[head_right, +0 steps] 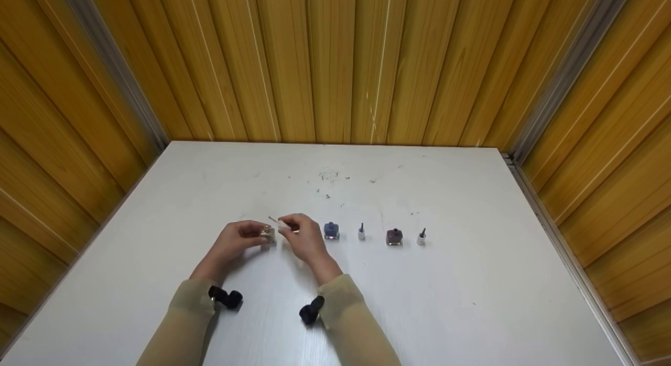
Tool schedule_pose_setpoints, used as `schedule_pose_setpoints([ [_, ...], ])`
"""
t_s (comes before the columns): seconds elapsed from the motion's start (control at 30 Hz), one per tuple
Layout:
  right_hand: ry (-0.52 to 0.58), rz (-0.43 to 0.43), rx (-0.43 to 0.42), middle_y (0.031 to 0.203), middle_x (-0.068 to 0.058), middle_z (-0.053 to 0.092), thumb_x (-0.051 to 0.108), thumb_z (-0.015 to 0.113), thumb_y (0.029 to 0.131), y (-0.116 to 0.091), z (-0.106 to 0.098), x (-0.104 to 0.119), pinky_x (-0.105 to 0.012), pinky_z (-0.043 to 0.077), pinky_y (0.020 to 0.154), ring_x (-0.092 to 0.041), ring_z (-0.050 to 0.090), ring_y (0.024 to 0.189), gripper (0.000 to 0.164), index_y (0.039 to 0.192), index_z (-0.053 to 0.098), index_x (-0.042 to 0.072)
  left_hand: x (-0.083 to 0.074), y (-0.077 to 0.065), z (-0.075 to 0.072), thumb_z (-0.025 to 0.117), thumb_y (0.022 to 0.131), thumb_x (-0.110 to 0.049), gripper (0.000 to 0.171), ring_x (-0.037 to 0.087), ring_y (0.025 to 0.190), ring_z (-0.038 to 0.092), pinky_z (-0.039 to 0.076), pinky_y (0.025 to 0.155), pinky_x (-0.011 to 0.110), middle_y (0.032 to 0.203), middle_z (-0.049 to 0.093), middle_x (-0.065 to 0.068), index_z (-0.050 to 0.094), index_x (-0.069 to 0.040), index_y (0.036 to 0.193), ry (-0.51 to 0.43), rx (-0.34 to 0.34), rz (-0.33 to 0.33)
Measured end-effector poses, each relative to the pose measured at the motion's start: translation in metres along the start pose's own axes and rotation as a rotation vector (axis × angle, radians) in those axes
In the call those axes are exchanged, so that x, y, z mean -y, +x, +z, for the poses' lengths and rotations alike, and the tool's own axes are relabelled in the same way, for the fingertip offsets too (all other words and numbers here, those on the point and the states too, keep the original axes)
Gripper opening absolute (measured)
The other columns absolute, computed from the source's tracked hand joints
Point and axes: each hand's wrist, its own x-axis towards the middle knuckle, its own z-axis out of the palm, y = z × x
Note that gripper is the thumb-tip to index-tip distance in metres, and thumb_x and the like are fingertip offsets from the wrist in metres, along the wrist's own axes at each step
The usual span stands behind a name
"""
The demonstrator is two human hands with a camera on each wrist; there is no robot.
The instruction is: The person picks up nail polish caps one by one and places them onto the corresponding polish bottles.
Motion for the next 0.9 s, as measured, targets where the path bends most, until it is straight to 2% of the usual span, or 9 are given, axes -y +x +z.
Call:
schedule_pose_setpoints([
  [0.13, -0.032, -0.034, -0.011, 0.113, -0.015, 0.074, 0.006, 0.075, 0.092, 0.0, -0.005, 0.002, -0.037, 0.059, 0.089, -0.029, 0.07, 0.103, 0.025, 0.118, 0.074, 0.004, 0.0, 0.001, 0.003, 0.082, 0.086, -0.008, 0.028, 0.018, 0.102, 0.074, 0.058, 0.095, 0.033, 0.111, 0.079, 0.009, 0.077, -0.007, 0.114, -0.001, -0.004, -0.005],
  [0.37, -0.011, -0.018, -0.067, 0.108, -0.013, 0.076, 0.005, 0.079, 0.089, 0.002, -0.012, 0.006, -0.037, 0.058, 0.086, -0.023, 0.069, 0.095, 0.018, 0.107, 0.074, 0.004, -0.002, 0.001, 0.008, 0.083, 0.086, -0.009, 0.028, 0.018, 0.104, 0.074, 0.057, 0.096, 0.033, 0.112, 0.079, 0.008, 0.078, -0.008, 0.114, -0.039, 0.003, -0.022],
  [0.57, -0.002, 0.008, -0.055, 0.109, -0.009, 0.077, 0.003, 0.076, 0.09, 0.001, -0.014, 0.01, -0.028, 0.058, 0.079, -0.014, 0.062, 0.093, 0.019, 0.108, 0.077, 0.007, -0.001, 0.001, 0.011, 0.082, 0.086, -0.006, 0.029, 0.022, 0.104, 0.075, 0.059, 0.093, 0.033, 0.114, 0.078, 0.011, 0.078, -0.006, 0.114, -0.031, -0.022, -0.03],
  [0.77, -0.03, -0.074, -0.033, 0.111, -0.011, 0.076, 0.005, 0.073, 0.093, -0.001, -0.014, 0.012, -0.03, 0.061, 0.078, -0.018, 0.065, 0.095, 0.021, 0.113, 0.076, 0.005, -0.002, 0.0, 0.013, 0.081, 0.086, -0.004, 0.03, 0.025, 0.106, 0.075, 0.059, 0.093, 0.035, 0.115, 0.078, 0.013, 0.077, -0.004, 0.116, -0.014, -0.03, -0.023],
  [0.9, -0.062, -0.107, -0.009, 0.11, -0.011, 0.076, 0.007, 0.074, 0.093, -0.003, -0.014, 0.013, -0.028, 0.061, 0.077, -0.021, 0.065, 0.096, 0.02, 0.113, 0.076, 0.006, -0.002, 0.001, 0.014, 0.08, 0.086, -0.003, 0.029, 0.026, 0.106, 0.074, 0.059, 0.092, 0.036, 0.115, 0.078, 0.014, 0.077, -0.003, 0.116, 0.002, -0.032, -0.015],
])
